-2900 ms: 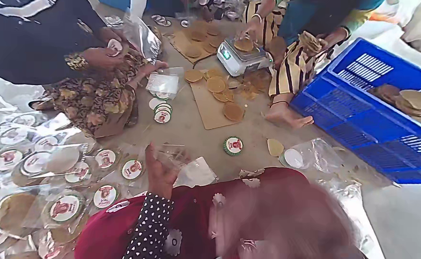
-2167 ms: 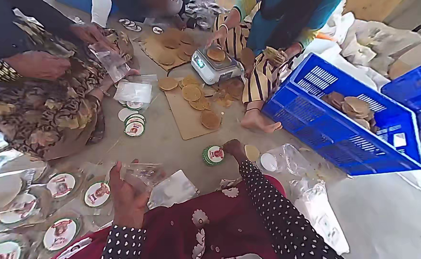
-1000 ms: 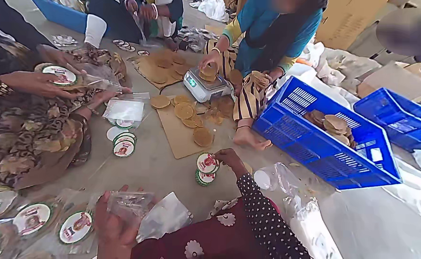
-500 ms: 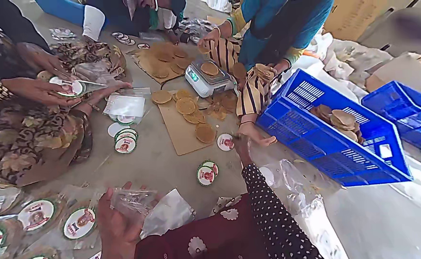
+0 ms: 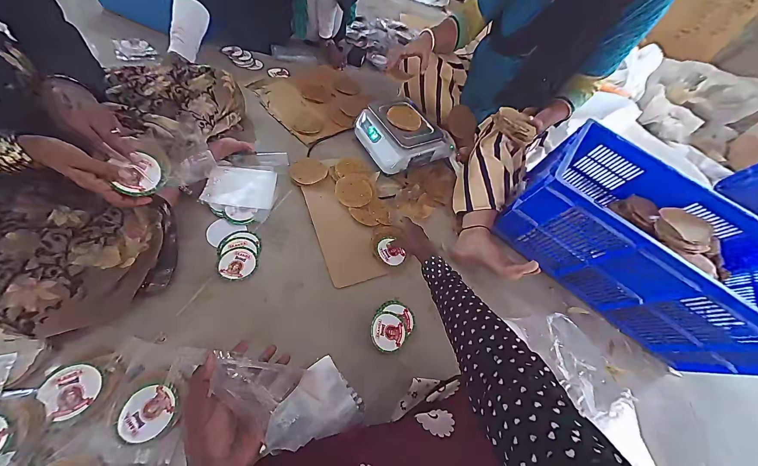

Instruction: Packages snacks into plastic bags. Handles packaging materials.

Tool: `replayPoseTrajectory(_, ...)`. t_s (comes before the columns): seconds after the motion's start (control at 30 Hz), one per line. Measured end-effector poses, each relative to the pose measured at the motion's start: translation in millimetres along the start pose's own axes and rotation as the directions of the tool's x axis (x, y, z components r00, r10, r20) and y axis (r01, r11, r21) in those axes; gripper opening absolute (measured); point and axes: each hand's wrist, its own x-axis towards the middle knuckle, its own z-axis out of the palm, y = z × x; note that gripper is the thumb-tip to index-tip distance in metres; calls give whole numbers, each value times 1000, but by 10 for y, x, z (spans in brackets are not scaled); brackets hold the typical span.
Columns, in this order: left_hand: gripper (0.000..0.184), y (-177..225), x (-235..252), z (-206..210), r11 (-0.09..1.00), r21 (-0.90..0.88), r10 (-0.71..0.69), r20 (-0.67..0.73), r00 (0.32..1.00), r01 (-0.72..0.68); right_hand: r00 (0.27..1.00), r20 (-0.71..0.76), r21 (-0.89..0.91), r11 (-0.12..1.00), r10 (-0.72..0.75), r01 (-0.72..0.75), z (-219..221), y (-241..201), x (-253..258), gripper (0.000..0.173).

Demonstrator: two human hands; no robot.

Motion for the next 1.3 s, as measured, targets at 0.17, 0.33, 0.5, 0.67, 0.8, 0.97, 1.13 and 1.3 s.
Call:
replayPoseTrajectory(0.17, 51, -11, 23, -15, 1000, -3, 10, 11, 1000, -10, 898, 271, -96, 938, 347, -333, -78, -265, 204, 73)
replayPoseTrajectory(0.33, 50, -19, 20, -28, 999, -17, 34, 17, 999, -33, 974, 85, 93, 971, 210, -218, 624, 533, 519, 77)
replayPoseTrajectory(0.5, 49, -12, -24, 34, 998, 14, 54, -20, 998, -53, 901, 250, 76, 921, 354, -383, -170, -448, -118, 55)
replayPoseTrajectory(0.67, 48, -5, -43, 51, 998, 9, 67, -45, 997, -66, 997, -78, 51, 999, 14, -10, 232, -167, 26, 43)
replayPoseTrajectory(0.8, 48, 9, -52, 46, 998, -21, 60, -46, 997, -61, 996, 21, -192, 978, -82, 85, 389, -352, -93, 34)
replayPoseTrajectory(0.97, 62, 60, -49, 67, 991, -132, -32, -77, 996, 22, 996, 64, -247, 966, -68, 81, 534, -356, -164, 25)
replayPoseTrajectory(1.13, 79, 95, -53, 38, 954, -276, -138, -69, 988, 114, 996, 15, -211, 973, -88, 89, 616, -355, -319, 27)
replayPoseTrajectory(1.3, 78, 147, -64, 58, 939, -331, -141, -110, 984, 98, 975, -218, 439, 887, -47, 142, 30, -944, -1052, 49)
